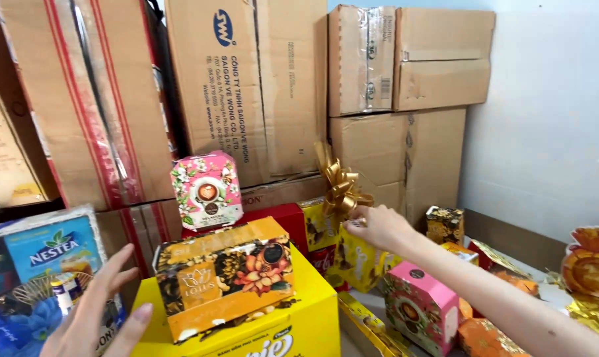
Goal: Assembling a gift hamper by gluing various snack boxes together using a hot glue gun.
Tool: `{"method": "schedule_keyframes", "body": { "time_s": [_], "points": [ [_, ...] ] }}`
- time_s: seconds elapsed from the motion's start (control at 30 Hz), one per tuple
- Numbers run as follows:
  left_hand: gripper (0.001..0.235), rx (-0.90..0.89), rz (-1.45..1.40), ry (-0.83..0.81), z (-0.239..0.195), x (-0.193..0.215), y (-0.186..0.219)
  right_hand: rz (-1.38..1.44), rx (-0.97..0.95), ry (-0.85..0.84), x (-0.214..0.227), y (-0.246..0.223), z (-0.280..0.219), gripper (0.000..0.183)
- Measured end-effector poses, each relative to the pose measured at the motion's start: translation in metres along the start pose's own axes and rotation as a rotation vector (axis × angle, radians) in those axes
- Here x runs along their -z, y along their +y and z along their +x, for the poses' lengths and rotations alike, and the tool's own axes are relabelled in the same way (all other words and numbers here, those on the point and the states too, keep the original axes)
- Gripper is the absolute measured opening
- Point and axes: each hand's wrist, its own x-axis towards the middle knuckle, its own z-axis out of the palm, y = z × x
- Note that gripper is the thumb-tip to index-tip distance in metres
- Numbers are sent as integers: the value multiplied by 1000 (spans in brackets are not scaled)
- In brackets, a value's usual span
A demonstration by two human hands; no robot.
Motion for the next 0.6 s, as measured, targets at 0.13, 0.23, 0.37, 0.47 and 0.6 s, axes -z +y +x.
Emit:
{"method": "schedule_keyframes", "body": {
  "time_s": [0.13, 0.23, 0.37, 0.47, 0.6],
  "points": [
    [92, 84, 18, -84, 12, -4, -7, -21, 69, -5, -59, 22, 30, 47],
    [92, 87, 14, -84, 10, -4, -5, -195, 122, -148, -92, 36, 37, 56],
    [91, 4, -131, -102, 33, -16, -34, -420, 72, -414, -71, 32, 9, 92],
    [93, -9, -168, -140, 32, -16, -33, -337, -48, -414, -29, 33, -27, 97],
    [85, 97, 9, -51, -2, 3, 3, -344, -187, -535, -7, 69, -44, 135]
  ]
}}
